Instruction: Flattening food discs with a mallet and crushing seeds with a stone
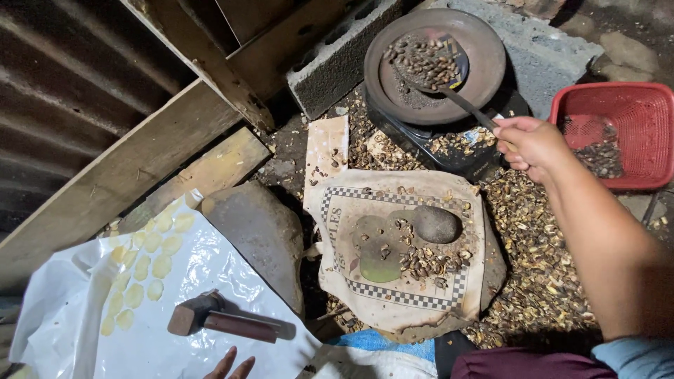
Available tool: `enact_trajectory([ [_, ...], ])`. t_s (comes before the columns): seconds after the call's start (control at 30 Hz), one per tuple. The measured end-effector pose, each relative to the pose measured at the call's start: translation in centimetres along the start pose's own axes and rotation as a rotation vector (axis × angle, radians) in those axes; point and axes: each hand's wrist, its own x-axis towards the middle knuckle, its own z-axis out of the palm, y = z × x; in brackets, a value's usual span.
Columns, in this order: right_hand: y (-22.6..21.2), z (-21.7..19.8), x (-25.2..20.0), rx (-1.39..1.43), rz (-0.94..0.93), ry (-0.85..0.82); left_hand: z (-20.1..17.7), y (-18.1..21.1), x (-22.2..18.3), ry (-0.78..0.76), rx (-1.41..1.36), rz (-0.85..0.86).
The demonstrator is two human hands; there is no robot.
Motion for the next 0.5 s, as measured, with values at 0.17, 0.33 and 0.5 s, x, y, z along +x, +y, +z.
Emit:
enact_trajectory([
  [0.17,-0.8,0.8,0.7,-0.053,-0.063,-0.002,0.5,0.5,-0.2,-0.033,-0.289,-0.093],
  [0.33,-6.6,1.5,-4.4,-0.392,0.092,0.135,-0.7,0.9,-0.6,0.134,0.07,0.092],
  [0.5,-3.5,-2.0,-2.1,-0.448,-0.233,0.182,-1.1,-1.1,-0.8,0.022,-0.012,0.192],
])
